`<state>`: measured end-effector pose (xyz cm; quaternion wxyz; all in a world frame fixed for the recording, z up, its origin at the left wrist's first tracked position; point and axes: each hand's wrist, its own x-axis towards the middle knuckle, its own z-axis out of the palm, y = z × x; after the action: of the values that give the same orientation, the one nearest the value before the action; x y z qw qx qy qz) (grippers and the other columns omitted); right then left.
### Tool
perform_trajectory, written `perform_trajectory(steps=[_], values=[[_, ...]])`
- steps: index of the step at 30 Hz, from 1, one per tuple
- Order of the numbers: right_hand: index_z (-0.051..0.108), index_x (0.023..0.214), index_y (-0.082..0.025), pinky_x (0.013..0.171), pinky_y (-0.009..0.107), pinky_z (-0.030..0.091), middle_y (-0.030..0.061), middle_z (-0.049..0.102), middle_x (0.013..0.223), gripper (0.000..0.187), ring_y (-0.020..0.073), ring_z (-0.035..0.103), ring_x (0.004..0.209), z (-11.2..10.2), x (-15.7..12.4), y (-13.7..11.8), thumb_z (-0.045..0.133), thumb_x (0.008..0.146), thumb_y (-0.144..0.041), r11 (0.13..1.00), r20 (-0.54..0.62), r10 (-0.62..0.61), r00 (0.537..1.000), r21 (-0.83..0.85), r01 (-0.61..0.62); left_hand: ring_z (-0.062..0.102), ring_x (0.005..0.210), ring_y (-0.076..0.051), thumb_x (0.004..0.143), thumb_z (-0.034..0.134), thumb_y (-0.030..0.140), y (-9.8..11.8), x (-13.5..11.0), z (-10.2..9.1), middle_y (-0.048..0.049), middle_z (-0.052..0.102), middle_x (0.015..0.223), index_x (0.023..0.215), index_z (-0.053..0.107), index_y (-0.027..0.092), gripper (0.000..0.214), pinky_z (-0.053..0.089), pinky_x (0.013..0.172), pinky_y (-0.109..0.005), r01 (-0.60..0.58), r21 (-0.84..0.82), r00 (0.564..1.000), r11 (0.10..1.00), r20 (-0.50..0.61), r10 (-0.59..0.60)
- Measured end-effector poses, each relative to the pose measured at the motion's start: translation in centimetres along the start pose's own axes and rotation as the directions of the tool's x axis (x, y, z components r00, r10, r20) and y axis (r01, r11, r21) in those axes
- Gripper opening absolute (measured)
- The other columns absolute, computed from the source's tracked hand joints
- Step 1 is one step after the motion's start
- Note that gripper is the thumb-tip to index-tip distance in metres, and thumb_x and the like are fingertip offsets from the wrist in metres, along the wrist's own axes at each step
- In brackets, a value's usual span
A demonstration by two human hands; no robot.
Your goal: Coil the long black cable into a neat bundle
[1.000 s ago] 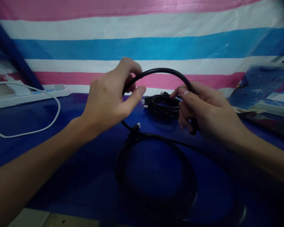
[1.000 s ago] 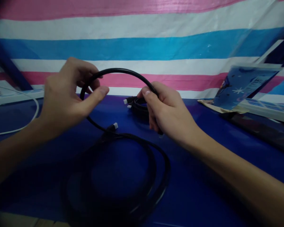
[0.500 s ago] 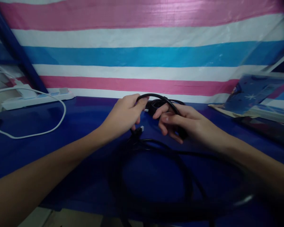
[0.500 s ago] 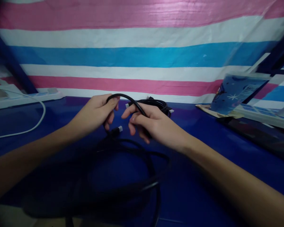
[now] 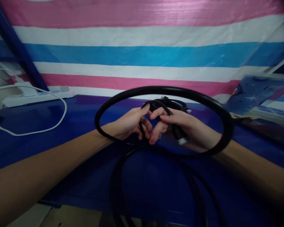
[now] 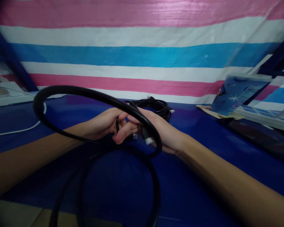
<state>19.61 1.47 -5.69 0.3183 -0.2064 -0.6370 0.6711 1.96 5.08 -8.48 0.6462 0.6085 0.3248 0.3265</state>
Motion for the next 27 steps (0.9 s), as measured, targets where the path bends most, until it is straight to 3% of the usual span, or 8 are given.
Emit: perform_trajectory(steps=[3,7,9,12,16,20,24,27], values=[[0.056,0.1,-0.014,0.073,0.028,0.053,0.0021,0.066,0.057,0.026,0.0136,0.065,0.053,0.1,-0.4,-0.3,0.038,0.098,-0.032,1.0,0.017,0.019,1.0,-0.008,-0.019,0.059,0.045,-0.012,0.093,0.04,0.055,0.2,-0.2,0.0,-0.003,0.063,0.061,0.093,0.056,0.015,0.043,0.043,0.039,-0.02,-0.004,0.0,1.0,1.0,-0.01,0.004],[0.057,0.101,-0.014,0.051,0.026,0.05,-0.0029,0.057,0.046,0.032,0.0094,0.046,0.029,0.4,-0.6,-0.9,0.032,0.1,-0.034,0.998,-0.003,0.063,0.998,-0.004,-0.063,0.063,0.053,-0.013,0.092,0.045,0.052,0.6,-0.2,0.2,-0.0044,0.065,0.066,0.099,0.056,0.014,0.039,0.044,0.043,-0.017,-0.086,0.042,0.996,0.995,0.006,0.086],[0.055,0.101,-0.015,0.044,0.023,0.046,-0.0028,0.055,0.045,0.03,0.0105,0.047,0.03,0.4,-0.6,-1.1,0.03,0.1,-0.032,0.997,-0.041,0.077,0.996,0.002,-0.077,0.062,0.051,-0.013,0.093,0.043,0.053,0.6,0.0,0.2,-0.0044,0.064,0.063,0.099,0.055,0.014,0.041,0.043,0.042,-0.018,-0.063,0.018,0.998,0.998,-0.024,0.064],[0.054,0.096,-0.016,0.047,0.024,0.047,-0.0018,0.058,0.047,0.026,0.0138,0.057,0.039,0.1,-0.5,-1.1,0.032,0.1,-0.031,0.997,-0.073,0.08,0.994,0.012,-0.079,0.061,0.048,-0.014,0.091,0.042,0.057,0.6,0.2,-0.1,-0.0041,0.064,0.062,0.097,0.055,0.015,0.044,0.043,0.042,-0.02,-0.006,-0.013,0.999,1.0,-0.033,0.005],[0.05,0.086,-0.015,0.055,0.028,0.053,0.0041,0.066,0.057,0.032,0.0164,0.063,0.045,-0.5,-1.0,-1.2,0.036,0.099,-0.039,0.988,0.056,0.152,0.987,-0.004,-0.152,0.066,0.056,-0.016,0.09,0.045,0.056,1.1,0.0,-0.8,-0.005,0.066,0.068,0.094,0.057,0.015,0.043,0.05,0.049,-0.023,-0.064,0.079,0.997,0.995,0.052,0.06],[0.046,0.092,-0.017,0.037,0.023,0.044,0.0057,0.07,0.066,0.027,0.0184,0.063,0.044,-0.4,-1.5,-1.7,0.039,0.097,-0.042,0.957,0.13,0.278,0.952,0.054,-0.286,0.066,0.058,-0.015,0.09,0.044,0.058,1.7,-0.5,-1.2,-0.0049,0.066,0.067,0.091,0.055,0.015,0.045,0.048,0.047,-0.021,-0.035,0.132,0.996,0.991,0.081,0.024],[0.049,0.106,-0.019,0.035,0.019,0.034,-0.0069,0.052,0.048,0.023,0.0057,0.035,0.026,-0.3,-1.7,-1.7,0.044,0.097,-0.039,0.975,0.108,0.203,0.973,0.068,-0.211,0.065,0.063,-0.014,0.09,0.043,0.059,1.7,-0.5,-1.1,-0.0078,0.068,0.071,0.088,0.058,0.014,0.047,0.048,0.052,-0.021,-0.106,0.216,0.993,0.971,0.08,0.091],[0.052,0.108,-0.021,0.034,0.019,0.021,-0.0105,0.037,0.047,0.022,0.0024,0.019,0.025,-0.6,-1.6,-1.6,0.043,0.096,-0.038,0.986,0.012,0.133,0.991,0.1,-0.133,0.065,0.073,-0.015,0.091,0.046,0.053,2.0,-0.3,-0.8,-0.0092,0.069,0.082,0.09,0.063,0.014,0.043,0.048,0.056,-0.021,-0.117,0.29,0.993,0.95,0.001,0.122]])
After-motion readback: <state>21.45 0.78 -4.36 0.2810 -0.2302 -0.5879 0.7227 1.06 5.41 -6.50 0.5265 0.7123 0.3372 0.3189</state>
